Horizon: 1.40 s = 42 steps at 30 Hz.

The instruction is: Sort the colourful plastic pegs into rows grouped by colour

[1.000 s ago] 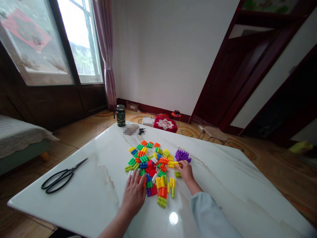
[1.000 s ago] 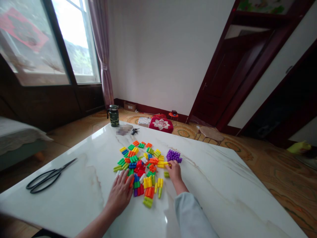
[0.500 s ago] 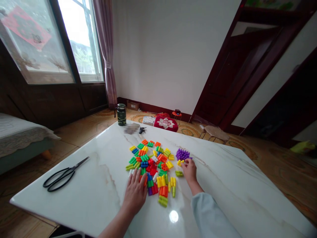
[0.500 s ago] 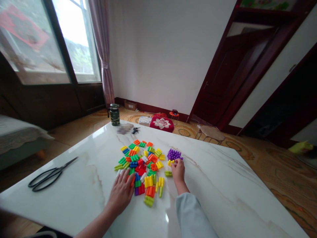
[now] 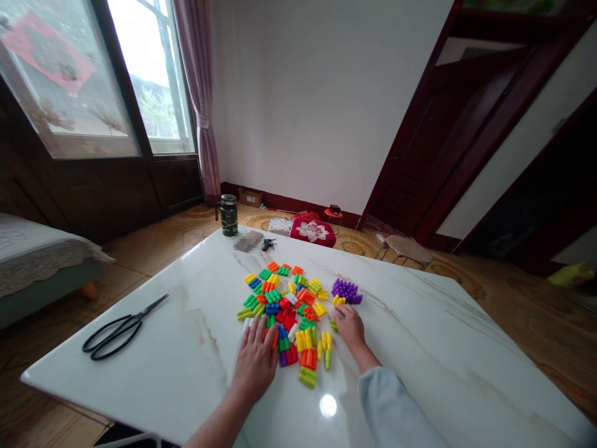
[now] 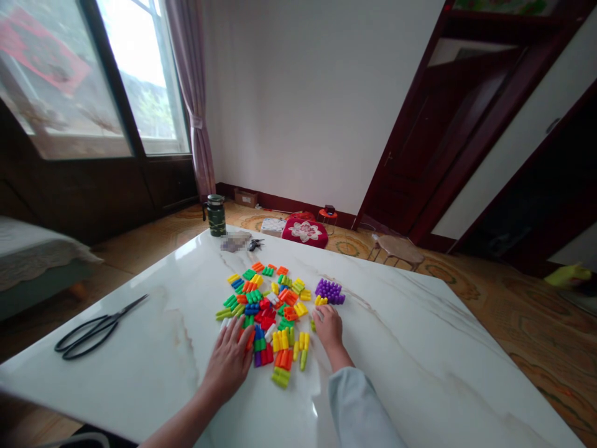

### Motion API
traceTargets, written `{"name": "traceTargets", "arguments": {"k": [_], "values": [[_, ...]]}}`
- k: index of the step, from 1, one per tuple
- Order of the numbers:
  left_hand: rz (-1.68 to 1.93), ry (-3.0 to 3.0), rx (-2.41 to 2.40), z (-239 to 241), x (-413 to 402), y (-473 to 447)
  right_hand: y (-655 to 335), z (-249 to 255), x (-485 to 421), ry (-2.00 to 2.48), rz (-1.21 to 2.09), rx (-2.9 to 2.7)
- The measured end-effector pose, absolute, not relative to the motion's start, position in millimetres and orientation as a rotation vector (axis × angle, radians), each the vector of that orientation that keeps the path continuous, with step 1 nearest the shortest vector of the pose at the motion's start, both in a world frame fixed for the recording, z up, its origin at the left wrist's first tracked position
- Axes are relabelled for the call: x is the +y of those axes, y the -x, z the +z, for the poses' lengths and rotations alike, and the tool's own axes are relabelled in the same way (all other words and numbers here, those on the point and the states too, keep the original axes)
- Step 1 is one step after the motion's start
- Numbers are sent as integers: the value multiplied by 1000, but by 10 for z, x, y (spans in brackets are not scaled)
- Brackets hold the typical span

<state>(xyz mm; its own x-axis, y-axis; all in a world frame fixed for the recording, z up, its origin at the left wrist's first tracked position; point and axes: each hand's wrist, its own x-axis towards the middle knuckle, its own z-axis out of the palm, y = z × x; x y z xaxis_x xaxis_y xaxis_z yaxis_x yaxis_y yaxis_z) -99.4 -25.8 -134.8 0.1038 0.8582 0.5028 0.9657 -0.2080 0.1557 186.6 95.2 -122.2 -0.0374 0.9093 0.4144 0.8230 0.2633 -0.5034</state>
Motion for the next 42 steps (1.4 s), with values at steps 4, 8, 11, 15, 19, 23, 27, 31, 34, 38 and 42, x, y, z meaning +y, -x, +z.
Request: {"name": "traceTargets", "arguments": {"k": [4, 8, 11, 15, 19, 23, 27, 31, 34, 38, 42], "values": [[-743, 2172, -1816, -1352, -256, 999, -1874, -1229, 960, 1577, 163, -1864], [-739, 2169, -1810, -1357, -255, 1001, -1880, -1228, 956, 1588, 173, -1857], [-749, 2174, -1819, -1349, -259, 996, -1866, -1216, 942, 1602, 173, -1866], [-759, 2178, -1832, -1335, -266, 989, -1760, -1147, 921, 1683, 193, -1831], [-747, 2184, -1834, -1328, -267, 988, -1549, -1045, 989, 1783, 180, -1870], [-729, 2178, -1836, -1333, -261, 991, -1375, -1010, 1167, 1850, 188, -1883], [-723, 2166, -1818, -1351, -253, 999, -1294, -1011, 1294, 1884, 197, -1869], [-741, 2167, -1806, -1358, -248, 1000, -1284, -983, 1227, 1825, 187, -1862], [-749, 2166, -1816, -1350, -251, 996, -1413, -980, 1079, 1734, 173, -1824], [-773, 2167, -1816, -1348, -256, 999, -1831, -1109, 892, 1581, 163, -1509], [-767, 2168, -1809, -1361, -252, 1007, -2225, -1312, 851, 1758, 155, -1331]]}}
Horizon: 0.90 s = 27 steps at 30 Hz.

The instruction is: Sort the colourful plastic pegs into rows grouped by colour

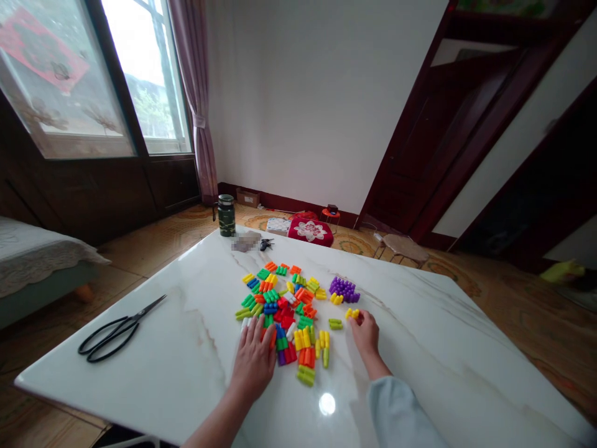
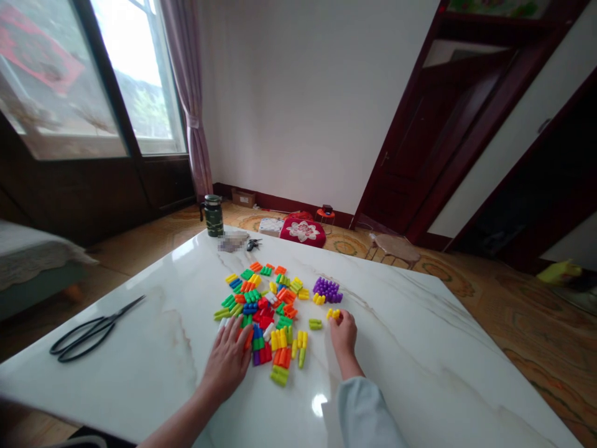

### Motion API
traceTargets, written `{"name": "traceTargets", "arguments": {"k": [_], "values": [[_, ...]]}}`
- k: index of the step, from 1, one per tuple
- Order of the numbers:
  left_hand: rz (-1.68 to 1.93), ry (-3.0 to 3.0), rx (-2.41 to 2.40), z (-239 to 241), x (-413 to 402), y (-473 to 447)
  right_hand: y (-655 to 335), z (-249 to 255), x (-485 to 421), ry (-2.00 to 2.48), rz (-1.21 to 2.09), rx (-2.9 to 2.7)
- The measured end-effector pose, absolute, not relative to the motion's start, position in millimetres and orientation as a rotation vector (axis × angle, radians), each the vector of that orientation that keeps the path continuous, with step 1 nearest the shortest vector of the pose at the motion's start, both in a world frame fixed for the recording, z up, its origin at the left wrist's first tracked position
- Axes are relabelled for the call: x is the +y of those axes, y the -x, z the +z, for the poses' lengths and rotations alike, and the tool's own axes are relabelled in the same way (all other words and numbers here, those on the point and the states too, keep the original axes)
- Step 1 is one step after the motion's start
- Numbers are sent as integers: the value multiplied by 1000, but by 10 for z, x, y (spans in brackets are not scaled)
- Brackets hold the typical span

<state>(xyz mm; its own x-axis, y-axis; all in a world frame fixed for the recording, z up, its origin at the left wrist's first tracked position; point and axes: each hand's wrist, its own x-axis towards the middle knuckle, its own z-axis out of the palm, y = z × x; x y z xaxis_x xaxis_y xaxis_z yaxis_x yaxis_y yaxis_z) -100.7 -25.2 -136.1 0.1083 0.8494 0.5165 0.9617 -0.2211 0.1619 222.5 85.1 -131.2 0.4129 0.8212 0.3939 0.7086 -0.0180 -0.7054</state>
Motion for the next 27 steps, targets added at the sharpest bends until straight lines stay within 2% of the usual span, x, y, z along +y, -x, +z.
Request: {"name": "traceTargets", "arguments": {"k": [27], "values": [[-747, 2172, -1818, -1342, -258, 1003, -2237, -1496, 1271, 1710, 114, -1261]]}}
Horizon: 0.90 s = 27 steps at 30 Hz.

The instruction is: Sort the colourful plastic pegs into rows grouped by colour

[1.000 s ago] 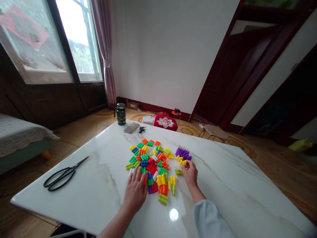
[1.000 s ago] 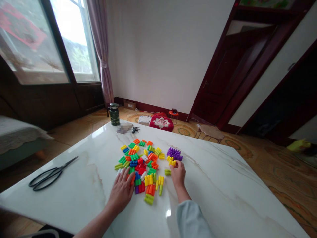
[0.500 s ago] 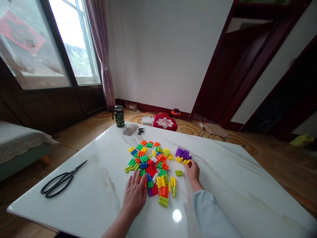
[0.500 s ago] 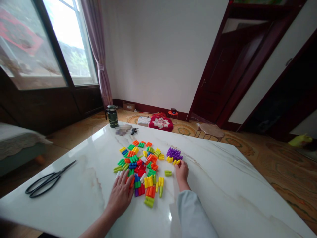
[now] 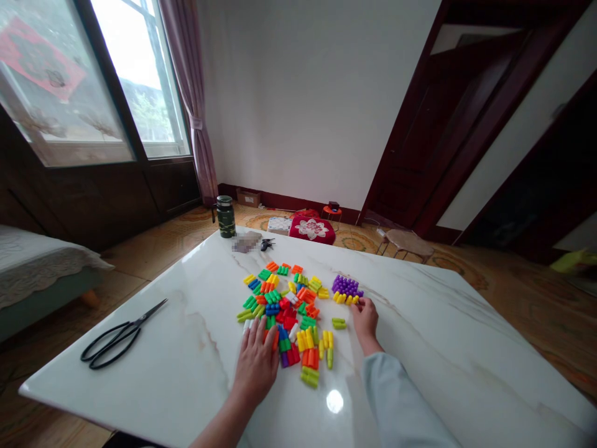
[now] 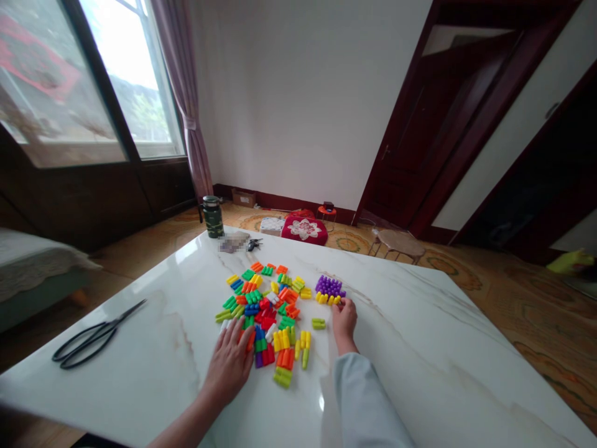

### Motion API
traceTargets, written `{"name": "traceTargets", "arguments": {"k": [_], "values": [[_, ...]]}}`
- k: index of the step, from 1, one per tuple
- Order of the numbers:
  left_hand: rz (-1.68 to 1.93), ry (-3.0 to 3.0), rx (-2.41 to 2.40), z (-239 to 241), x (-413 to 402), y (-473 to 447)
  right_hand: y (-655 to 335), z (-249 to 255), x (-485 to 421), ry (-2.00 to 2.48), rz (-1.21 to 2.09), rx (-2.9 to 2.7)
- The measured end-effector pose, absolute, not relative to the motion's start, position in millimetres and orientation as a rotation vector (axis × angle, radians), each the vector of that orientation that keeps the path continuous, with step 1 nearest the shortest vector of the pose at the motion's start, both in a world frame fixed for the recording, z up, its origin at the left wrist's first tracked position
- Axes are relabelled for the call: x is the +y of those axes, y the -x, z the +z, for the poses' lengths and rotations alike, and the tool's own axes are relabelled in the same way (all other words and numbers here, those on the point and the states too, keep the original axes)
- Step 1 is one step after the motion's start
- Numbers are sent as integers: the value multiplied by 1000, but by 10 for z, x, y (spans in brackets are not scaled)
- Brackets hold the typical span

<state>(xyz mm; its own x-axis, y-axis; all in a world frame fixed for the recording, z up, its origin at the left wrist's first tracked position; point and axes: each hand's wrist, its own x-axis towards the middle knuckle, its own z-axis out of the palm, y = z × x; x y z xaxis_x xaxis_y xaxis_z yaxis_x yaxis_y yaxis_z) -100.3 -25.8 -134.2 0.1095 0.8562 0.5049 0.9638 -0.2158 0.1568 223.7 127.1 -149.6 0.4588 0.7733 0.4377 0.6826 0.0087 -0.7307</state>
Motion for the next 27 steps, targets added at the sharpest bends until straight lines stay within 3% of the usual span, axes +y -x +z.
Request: {"name": "traceTargets", "arguments": {"k": [12, 20, 27], "values": [[-722, 2178, -1831, -1291, -271, 986, -2028, -1285, 990, 1620, 101, -1234], [-777, 2187, -1831, -1314, -269, 990, -1354, -766, 602, 1505, 709, -1842], [-774, 2177, -1837, -1327, -269, 988, -996, -619, 256, 1754, 411, -2249]]}}
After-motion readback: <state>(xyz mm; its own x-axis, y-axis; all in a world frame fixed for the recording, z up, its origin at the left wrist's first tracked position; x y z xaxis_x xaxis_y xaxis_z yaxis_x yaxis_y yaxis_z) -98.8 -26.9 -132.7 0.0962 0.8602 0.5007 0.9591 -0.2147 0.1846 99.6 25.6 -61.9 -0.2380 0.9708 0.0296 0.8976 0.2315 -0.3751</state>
